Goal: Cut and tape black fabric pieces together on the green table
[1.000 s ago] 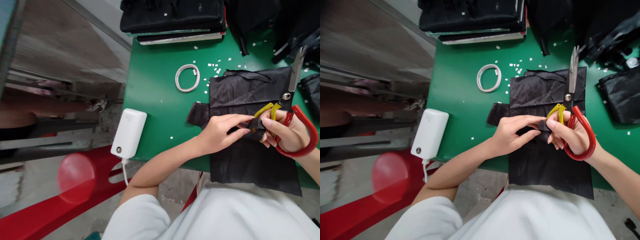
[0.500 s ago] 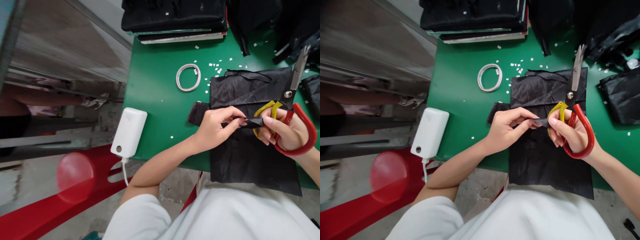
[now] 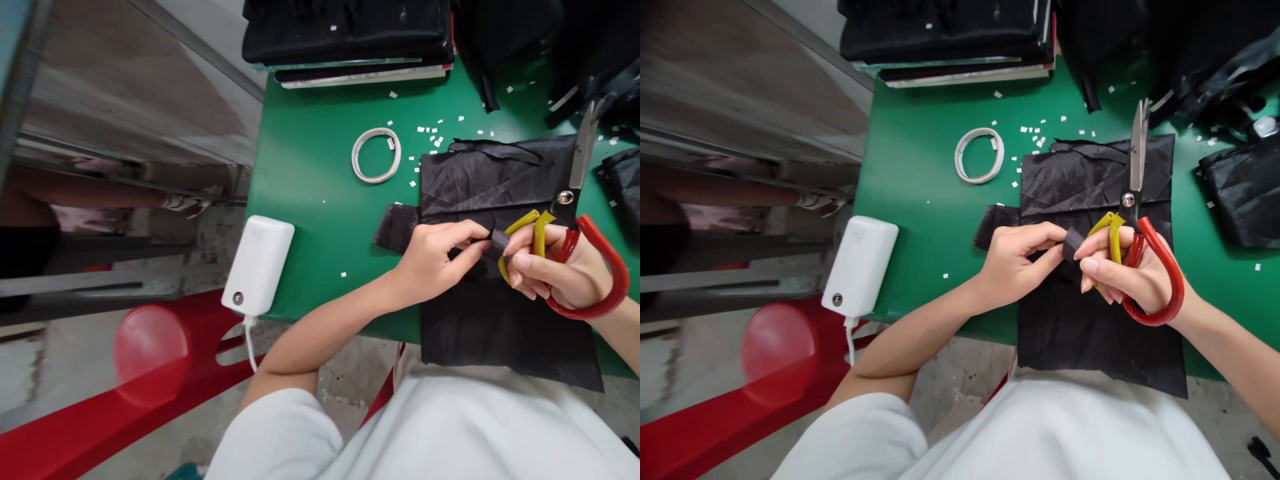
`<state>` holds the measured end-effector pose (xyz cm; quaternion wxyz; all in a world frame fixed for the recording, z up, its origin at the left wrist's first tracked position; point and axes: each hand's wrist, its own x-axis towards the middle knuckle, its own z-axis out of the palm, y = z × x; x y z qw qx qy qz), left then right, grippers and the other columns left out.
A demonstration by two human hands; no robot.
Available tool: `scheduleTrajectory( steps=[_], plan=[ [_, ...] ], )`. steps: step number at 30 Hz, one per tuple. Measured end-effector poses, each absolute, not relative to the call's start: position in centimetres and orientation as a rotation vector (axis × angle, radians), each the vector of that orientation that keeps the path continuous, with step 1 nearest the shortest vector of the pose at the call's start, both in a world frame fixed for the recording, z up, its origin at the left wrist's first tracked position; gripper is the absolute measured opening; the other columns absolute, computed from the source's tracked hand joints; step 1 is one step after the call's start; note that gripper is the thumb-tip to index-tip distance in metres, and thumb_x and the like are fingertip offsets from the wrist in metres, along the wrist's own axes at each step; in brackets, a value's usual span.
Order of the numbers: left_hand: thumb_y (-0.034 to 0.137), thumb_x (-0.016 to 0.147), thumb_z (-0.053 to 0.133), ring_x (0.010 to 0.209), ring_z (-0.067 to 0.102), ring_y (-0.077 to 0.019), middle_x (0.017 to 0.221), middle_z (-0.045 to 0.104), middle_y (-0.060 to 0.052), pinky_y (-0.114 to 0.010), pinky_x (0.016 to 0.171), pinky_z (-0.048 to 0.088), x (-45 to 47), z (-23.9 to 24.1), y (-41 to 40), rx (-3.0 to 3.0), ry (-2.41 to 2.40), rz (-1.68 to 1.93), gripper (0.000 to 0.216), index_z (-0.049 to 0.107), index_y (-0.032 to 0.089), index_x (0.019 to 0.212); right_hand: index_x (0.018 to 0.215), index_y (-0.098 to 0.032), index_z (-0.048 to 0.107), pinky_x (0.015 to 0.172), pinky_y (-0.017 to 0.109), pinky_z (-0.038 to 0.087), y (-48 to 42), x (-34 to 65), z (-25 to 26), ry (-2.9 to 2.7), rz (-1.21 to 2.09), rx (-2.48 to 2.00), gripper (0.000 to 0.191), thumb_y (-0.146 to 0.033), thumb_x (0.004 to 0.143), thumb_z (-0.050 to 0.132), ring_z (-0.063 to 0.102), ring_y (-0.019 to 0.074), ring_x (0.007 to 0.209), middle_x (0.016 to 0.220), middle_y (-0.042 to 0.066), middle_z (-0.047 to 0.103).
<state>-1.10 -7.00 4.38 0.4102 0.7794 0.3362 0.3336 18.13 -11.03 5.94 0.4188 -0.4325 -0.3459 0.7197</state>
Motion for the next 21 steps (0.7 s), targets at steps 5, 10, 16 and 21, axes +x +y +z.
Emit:
scheduleTrajectory(
  steps=[5, 10, 16, 21],
  plan=[
    [0.019, 0.092, 0.055, 0.067, 0.066, -0.01, 0.077, 0.071, -0.004, -0.018, 0.068, 0.054, -1.01, 4.32, -7.03, 1.836, 0.826, 0.774, 0.015, 0.066, 0.012, 0.087, 0.084, -0.022, 0.073, 0.034, 0.021, 0.039, -11.07, 18.01, 6.01, -0.902, 1.739, -1.131, 0.015, -0.033, 0.077, 0.081, 0.044, 0.0064, 0.034, 0.053, -0.003, 0.062],
    [0.021, 0.092, 0.057, 0.068, 0.068, -0.0096, 0.075, 0.067, -0.002, -0.017, 0.067, 0.056, -0.72, 4.18, -7.21, 1.648, 0.831, 0.785, 0.011, 0.062, 0.013, 0.085, 0.086, -0.02, 0.07, 0.041, 0.02, 0.045, -11.68, 18.03, 5.57, -0.986, 1.584, -1.378, 0.025, -0.037, 0.075, 0.083, 0.051, 0.0078, 0.04, 0.052, -0.005, 0.06],
    [0.015, 0.09, 0.056, 0.06, 0.067, -0.0073, 0.07, 0.068, 0.0, -0.012, 0.059, 0.054, -0.61, 4.26, -7.26, 1.744, 0.822, 0.806, 0.01, 0.062, 0.013, 0.082, 0.074, -0.019, 0.065, 0.042, 0.021, 0.044, -11.82, 17.63, 5.73, -1.007, 1.555, -1.454, 0.024, -0.029, 0.07, 0.087, 0.052, 0.0088, 0.04, 0.046, -0.006, 0.056],
    [0.017, 0.092, 0.055, 0.066, 0.073, -0.01, 0.079, 0.074, -0.004, -0.013, 0.064, 0.058, -0.45, 4.03, -7.17, 1.696, 0.817, 0.784, 0.013, 0.065, 0.011, 0.085, 0.078, -0.021, 0.065, 0.035, 0.021, 0.031, -11.79, 17.88, 5.39, -0.847, 1.691, -1.199, 0.026, -0.043, 0.079, 0.08, 0.036, 0.0067, 0.033, 0.04, -0.009, 0.045]
  ],
)
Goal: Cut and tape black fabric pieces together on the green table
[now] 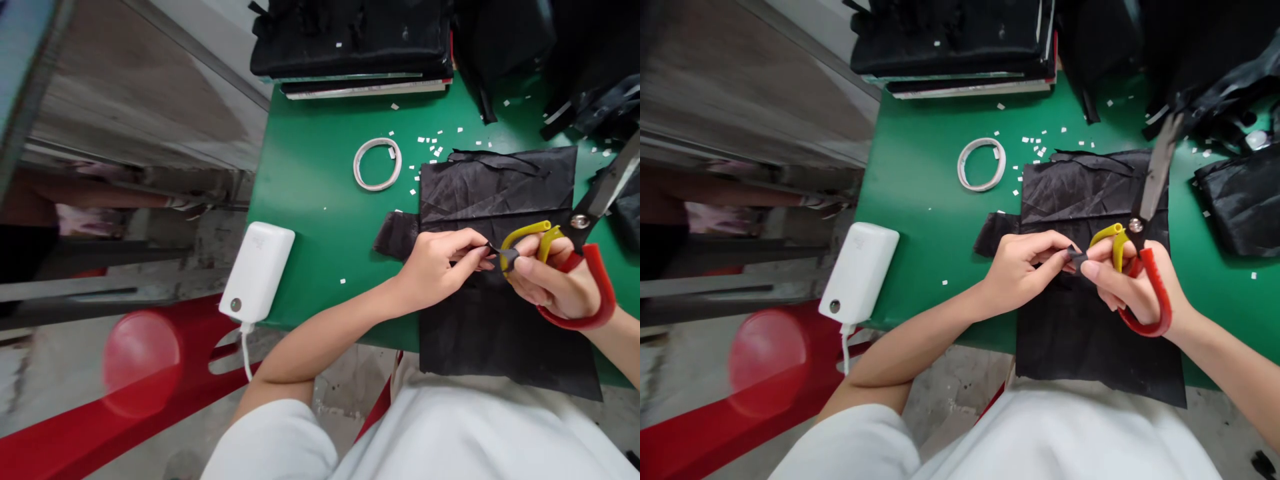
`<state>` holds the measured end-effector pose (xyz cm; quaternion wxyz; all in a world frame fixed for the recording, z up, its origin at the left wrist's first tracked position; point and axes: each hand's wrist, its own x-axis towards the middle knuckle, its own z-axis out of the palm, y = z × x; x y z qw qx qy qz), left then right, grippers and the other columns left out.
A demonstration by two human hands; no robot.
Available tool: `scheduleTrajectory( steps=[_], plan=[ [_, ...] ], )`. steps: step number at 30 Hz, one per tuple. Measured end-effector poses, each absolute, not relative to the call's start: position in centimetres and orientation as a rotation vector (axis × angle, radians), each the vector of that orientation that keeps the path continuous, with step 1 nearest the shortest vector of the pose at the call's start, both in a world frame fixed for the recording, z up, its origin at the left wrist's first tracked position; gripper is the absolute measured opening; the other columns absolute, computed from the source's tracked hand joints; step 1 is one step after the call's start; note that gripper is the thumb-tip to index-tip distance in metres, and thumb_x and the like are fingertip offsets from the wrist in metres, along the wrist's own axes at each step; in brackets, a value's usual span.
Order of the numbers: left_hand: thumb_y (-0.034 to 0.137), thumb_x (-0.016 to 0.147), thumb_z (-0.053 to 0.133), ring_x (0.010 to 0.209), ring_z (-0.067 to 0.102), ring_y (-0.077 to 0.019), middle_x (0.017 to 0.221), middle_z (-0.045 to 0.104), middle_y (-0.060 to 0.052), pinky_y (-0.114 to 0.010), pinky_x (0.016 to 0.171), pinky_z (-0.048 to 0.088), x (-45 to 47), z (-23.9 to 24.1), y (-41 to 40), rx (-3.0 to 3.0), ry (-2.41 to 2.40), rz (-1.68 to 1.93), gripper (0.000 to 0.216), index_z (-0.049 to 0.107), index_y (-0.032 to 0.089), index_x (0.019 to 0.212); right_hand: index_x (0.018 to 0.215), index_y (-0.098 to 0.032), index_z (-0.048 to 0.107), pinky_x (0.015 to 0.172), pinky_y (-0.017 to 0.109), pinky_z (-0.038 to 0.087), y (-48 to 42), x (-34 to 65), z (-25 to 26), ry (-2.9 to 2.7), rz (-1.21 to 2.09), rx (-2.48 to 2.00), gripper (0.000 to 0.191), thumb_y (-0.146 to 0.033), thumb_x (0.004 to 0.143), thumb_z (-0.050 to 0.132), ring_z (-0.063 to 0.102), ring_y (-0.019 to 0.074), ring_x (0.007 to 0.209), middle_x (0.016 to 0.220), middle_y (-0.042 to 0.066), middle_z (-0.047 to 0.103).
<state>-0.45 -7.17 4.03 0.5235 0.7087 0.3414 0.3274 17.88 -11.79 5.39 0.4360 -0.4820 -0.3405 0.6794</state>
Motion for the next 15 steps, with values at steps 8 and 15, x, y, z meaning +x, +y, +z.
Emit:
scheduleTrajectory(
  steps=[8, 15],
  plan=[
    [0.018, 0.091, 0.058, 0.071, 0.075, -0.012, 0.08, 0.077, -0.005, -0.015, 0.068, 0.06, -0.42, 4.27, -7.24, 1.637, 0.806, 0.701, 0.013, 0.068, 0.012, 0.087, 0.075, -0.024, 0.064, 0.032, 0.019, 0.016, -10.8, 17.42, 6.26, -0.643, 1.782, -0.954, 0.021, -0.036, 0.077, 0.081, 0.017, 0.004, 0.03, 0.035, -0.012, 0.032],
    [0.018, 0.092, 0.055, 0.084, 0.077, -0.0167, 0.094, 0.077, -0.008, -0.021, 0.078, 0.063, -0.49, 4.09, -7.25, 1.524, 0.783, 0.677, 0.013, 0.067, 0.012, 0.093, 0.074, -0.023, 0.06, 0.032, 0.02, 0.019, -10.76, 17.14, 6.06, -0.611, 1.643, -1.065, 0.025, -0.034, 0.074, 0.082, 0.02, 0.0049, 0.03, 0.035, -0.013, 0.034]
  ],
)
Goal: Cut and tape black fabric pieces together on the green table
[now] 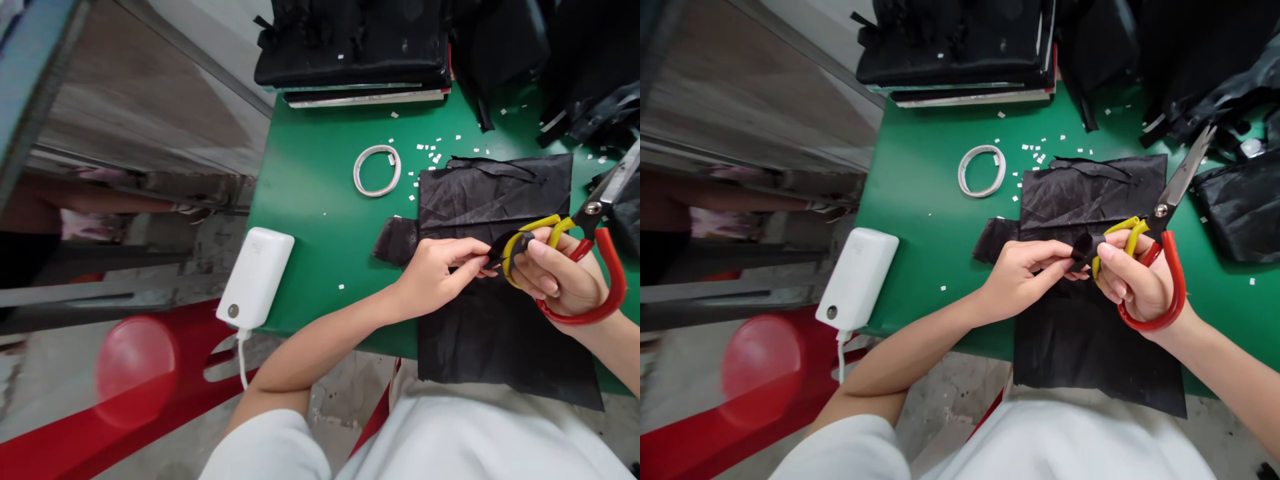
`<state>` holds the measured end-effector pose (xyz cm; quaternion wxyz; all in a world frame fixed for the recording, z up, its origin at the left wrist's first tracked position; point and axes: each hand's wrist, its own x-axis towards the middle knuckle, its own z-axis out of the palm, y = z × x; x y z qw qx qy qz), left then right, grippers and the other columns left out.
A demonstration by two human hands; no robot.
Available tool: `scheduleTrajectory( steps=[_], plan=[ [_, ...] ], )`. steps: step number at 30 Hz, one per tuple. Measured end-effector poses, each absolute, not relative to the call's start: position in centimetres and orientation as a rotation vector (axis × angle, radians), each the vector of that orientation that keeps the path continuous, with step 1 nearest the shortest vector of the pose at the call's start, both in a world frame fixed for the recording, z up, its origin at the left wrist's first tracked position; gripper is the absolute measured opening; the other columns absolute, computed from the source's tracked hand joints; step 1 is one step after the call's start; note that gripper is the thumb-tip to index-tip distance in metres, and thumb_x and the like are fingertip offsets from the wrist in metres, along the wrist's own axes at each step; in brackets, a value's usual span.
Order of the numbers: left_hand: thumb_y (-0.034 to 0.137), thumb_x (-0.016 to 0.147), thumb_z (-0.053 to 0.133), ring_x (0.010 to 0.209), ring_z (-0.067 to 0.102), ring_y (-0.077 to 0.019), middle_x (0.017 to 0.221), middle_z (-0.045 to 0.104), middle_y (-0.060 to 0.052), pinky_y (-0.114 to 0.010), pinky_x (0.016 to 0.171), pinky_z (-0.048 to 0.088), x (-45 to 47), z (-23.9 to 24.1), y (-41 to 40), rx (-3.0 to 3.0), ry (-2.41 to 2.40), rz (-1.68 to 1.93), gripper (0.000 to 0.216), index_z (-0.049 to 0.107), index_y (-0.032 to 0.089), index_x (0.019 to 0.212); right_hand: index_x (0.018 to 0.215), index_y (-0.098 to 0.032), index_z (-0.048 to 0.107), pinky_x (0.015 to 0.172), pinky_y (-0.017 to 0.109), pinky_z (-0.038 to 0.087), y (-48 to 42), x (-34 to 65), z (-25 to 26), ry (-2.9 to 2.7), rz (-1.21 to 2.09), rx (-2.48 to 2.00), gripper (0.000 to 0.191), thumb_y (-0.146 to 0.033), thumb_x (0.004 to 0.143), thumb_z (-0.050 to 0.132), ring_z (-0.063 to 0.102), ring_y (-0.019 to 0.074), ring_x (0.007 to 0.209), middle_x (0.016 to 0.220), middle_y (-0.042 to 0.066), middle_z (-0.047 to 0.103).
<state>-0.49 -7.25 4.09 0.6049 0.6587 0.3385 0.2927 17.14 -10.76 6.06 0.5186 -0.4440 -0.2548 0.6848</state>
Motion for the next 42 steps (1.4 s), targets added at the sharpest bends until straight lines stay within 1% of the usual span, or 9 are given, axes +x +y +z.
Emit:
scheduleTrajectory(
  steps=[6, 13, 21, 24, 27, 31, 35, 38, 42],
  plan=[
    [0.019, 0.09, 0.06, 0.079, 0.077, -0.0138, 0.086, 0.076, -0.001, -0.02, 0.076, 0.062, -0.5, 3.8, -7.5, 1.422, 0.8, 0.745, 0.022, 0.058, 0.018, 0.112, 0.071, -0.025, 0.059, 0.033, 0.021, 0.019, -10.6, 16.9, 6.4, -0.521, 1.607, -1.116, 0.024, -0.029, 0.071, 0.082, 0.02, 0.0053, 0.031, 0.037, -0.012, 0.035],
    [0.018, 0.091, 0.055, 0.083, 0.075, -0.0126, 0.096, 0.075, -0.004, -0.02, 0.078, 0.061, -0.6, 4.0, -7.5, 1.557, 0.785, 0.711, 0.01, 0.063, 0.016, 0.097, 0.072, -0.025, 0.055, 0.035, 0.022, 0.021, -10.9, 16.8, 5.8, -0.48, 1.596, -1.16, 0.026, -0.03, 0.074, 0.08, 0.022, 0.0056, 0.034, 0.04, -0.012, 0.032],
    [0.021, 0.093, 0.054, 0.074, 0.072, -0.0105, 0.085, 0.074, -0.004, -0.019, 0.075, 0.059, -0.8, 4.7, -7.4, 1.684, 0.783, 0.715, 0.014, 0.065, 0.014, 0.096, 0.073, -0.026, 0.053, 0.037, 0.023, 0.022, -11.0, 16.5, 5.6, -0.523, 1.559, -1.206, 0.029, -0.036, 0.074, 0.079, 0.022, 0.0068, 0.034, 0.04, -0.012, 0.031],
    [0.028, 0.092, 0.061, 0.074, 0.072, -0.0109, 0.083, 0.074, -0.003, -0.018, 0.073, 0.059, -0.8, 4.8, -7.3, 1.699, 0.766, 0.706, 0.015, 0.065, 0.014, 0.095, 0.074, -0.026, 0.052, 0.038, 0.024, 0.024, -11.0, 16.5, 5.6, -0.54, 1.573, -1.224, 0.029, -0.038, 0.076, 0.078, 0.024, 0.0068, 0.035, 0.041, -0.012, 0.031],
    [0.032, 0.085, 0.071, 0.074, 0.072, -0.0116, 0.082, 0.074, -0.002, -0.018, 0.072, 0.059, -0.7, 4.6, -7.4, 1.738, 0.793, 0.71, 0.019, 0.066, 0.016, 0.092, 0.077, -0.025, 0.053, 0.038, 0.024, 0.025, -11.1, 16.4, 5.4, -0.516, 1.543, -1.21, 0.025, -0.033, 0.077, 0.076, 0.026, 0.0064, 0.035, 0.042, -0.012, 0.032],
    [0.028, 0.083, 0.073, 0.071, 0.071, -0.0103, 0.077, 0.073, 0.0, -0.017, 0.073, 0.058, -0.5, 4.4, -7.6, 1.798, 0.803, 0.741, 0.015, 0.065, 0.016, 0.087, 0.08, -0.025, 0.053, 0.039, 0.023, 0.026, -11.3, 16.3, 4.9, -0.523, 1.51, -1.193, 0.019, -0.028, 0.08, 0.071, 0.028, 0.007, 0.036, 0.044, -0.012, 0.031],
    [0.021, 0.089, 0.063, 0.071, 0.072, -0.01, 0.078, 0.074, 0.0, -0.018, 0.073, 0.058, -0.4, 4.3, -7.7, 1.697, 0.813, 0.703, 0.007, 0.065, 0.017, 0.084, 0.079, -0.025, 0.053, 0.039, 0.023, 0.026, -11.4, 16.3, 4.8, -0.552, 1.501, -1.194, 0.018, -0.029, 0.081, 0.07, 0.025, 0.007, 0.036, 0.044, -0.012, 0.031],
    [0.02, 0.088, 0.063, 0.073, 0.073, -0.0118, 0.078, 0.073, -0.001, -0.019, 0.071, 0.059, -0.5, 4.1, -7.4, 1.518, 0.794, 0.694, 0.005, 0.062, 0.016, 0.084, 0.075, -0.024, 0.055, 0.039, 0.023, 0.028, -11.3, 16.5, 4.9, -0.559, 1.524, -1.206, 0.021, -0.031, 0.079, 0.075, 0.027, 0.0069, 0.036, 0.044, -0.011, 0.033],
    [0.025, 0.085, 0.069, 0.066, 0.073, -0.0112, 0.074, 0.071, 0.0, -0.017, 0.061, 0.056, -1.0, 4.0, -6.1, 1.194, 0.764, 0.688, 0.017, 0.054, 0.016, 0.083, 0.07, -0.021, 0.061, 0.039, 0.024, 0.032, -11.2, 17.2, 5.0, -0.613, 1.612, -1.143, 0.032, -0.046, 0.073, 0.081, 0.033, 0.0079, 0.038, 0.044, -0.008, 0.038]
  ],
)
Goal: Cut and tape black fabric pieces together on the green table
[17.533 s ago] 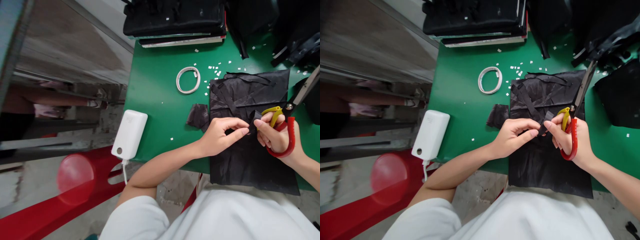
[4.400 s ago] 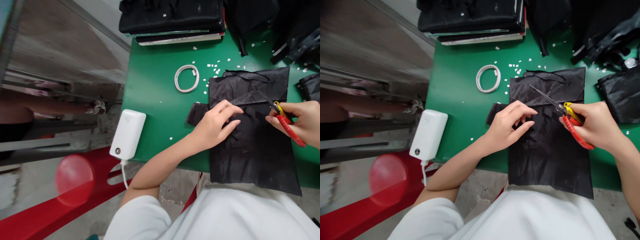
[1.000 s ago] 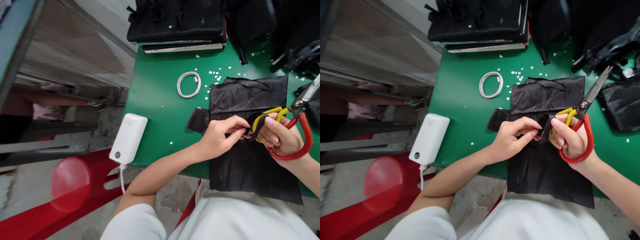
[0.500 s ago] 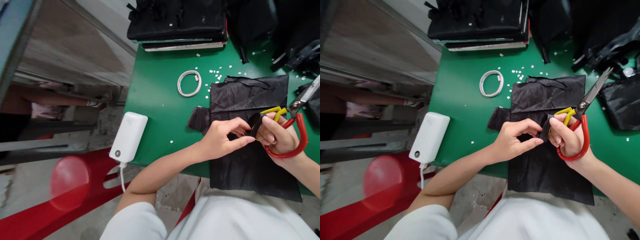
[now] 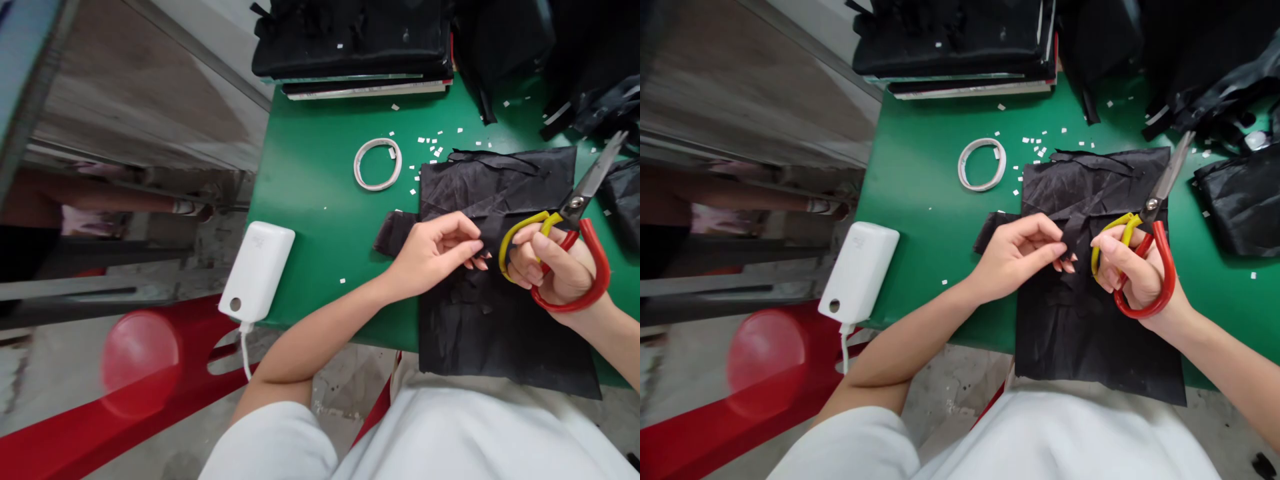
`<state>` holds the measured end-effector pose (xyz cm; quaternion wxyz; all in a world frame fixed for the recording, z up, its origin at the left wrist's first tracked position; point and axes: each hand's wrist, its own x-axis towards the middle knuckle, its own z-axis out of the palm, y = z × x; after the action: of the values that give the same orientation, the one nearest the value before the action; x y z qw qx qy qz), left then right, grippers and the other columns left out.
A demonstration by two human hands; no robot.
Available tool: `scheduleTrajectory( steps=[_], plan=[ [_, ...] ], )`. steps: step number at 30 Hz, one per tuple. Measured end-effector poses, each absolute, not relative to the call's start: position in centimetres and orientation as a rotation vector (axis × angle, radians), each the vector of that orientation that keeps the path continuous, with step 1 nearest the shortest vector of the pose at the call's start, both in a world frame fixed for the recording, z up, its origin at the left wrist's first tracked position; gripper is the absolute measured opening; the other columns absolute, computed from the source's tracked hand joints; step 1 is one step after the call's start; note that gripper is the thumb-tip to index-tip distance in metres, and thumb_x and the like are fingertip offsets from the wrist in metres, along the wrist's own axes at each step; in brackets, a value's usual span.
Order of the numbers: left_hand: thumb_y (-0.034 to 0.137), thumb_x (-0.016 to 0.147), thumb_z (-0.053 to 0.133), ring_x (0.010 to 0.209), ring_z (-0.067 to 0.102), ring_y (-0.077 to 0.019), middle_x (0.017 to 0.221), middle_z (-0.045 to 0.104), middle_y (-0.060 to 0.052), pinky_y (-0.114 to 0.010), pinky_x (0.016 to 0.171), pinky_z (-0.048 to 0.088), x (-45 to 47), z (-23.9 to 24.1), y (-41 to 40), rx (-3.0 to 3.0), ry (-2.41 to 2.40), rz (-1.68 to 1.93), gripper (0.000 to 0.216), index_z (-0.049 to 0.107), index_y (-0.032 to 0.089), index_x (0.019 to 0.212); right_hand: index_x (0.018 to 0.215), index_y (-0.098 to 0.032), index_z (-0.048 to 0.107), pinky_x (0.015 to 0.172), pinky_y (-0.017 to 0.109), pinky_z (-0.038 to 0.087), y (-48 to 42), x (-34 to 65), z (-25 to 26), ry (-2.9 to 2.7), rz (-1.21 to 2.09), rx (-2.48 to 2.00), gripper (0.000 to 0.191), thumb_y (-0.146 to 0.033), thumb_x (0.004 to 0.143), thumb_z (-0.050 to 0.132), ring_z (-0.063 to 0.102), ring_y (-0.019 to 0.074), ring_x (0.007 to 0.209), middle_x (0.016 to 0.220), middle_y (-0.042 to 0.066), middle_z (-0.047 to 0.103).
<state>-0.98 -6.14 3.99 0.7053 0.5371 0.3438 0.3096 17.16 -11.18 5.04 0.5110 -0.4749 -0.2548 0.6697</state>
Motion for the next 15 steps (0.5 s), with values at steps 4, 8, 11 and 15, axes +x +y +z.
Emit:
scheduleTrajectory(
  steps=[4, 8, 11, 15],
  plan=[
    [0.04, 0.078, 0.079, 0.058, 0.067, -0.0083, 0.07, 0.068, 0.002, -0.017, 0.056, 0.053, -1.6, 4.0, -4.6, 1.024, 0.763, 0.722, 0.037, 0.05, 0.017, 0.082, 0.068, -0.019, 0.064, 0.039, 0.026, 0.031, -11.2, 17.8, 5.2, -0.708, 1.761, -1.071, 0.045, -0.062, 0.075, 0.074, 0.032, 0.0088, 0.039, 0.046, -0.005, 0.038],
    [0.042, 0.078, 0.079, 0.058, 0.064, -0.0073, 0.069, 0.065, 0.004, -0.018, 0.056, 0.051, -2.2, 4.0, -3.7, 1.015, 0.799, 0.763, 0.039, 0.049, 0.018, 0.085, 0.078, -0.018, 0.068, 0.042, 0.029, 0.036, -11.1, 18.2, 5.9, -0.836, 1.914, -1.01, 0.064, -0.081, 0.072, 0.061, 0.034, 0.0116, 0.044, 0.053, -0.004, 0.039],
    [0.043, 0.077, 0.079, 0.06, 0.064, -0.0076, 0.072, 0.065, 0.004, -0.02, 0.058, 0.052, -2.3, 4.0, -3.6, 1.026, 0.819, 0.808, 0.039, 0.051, 0.019, 0.087, 0.078, -0.019, 0.064, 0.051, 0.032, 0.043, -10.9, 18.5, 6.5, -0.876, 2.127, -0.93, 0.075, -0.092, 0.065, 0.053, 0.042, 0.0154, 0.051, 0.059, -0.001, 0.045],
    [0.046, 0.078, 0.079, 0.06, 0.062, -0.0072, 0.072, 0.065, 0.003, -0.02, 0.059, 0.052, -2.2, 4.0, -3.7, 1.057, 0.79, 0.853, 0.038, 0.053, 0.018, 0.086, 0.079, -0.019, 0.063, 0.051, 0.032, 0.045, -11.3, 19.1, 6.2, -0.906, 2.258, -0.839, 0.075, -0.093, 0.067, 0.05, 0.047, 0.0172, 0.051, 0.059, 0.0, 0.048]
  ],
)
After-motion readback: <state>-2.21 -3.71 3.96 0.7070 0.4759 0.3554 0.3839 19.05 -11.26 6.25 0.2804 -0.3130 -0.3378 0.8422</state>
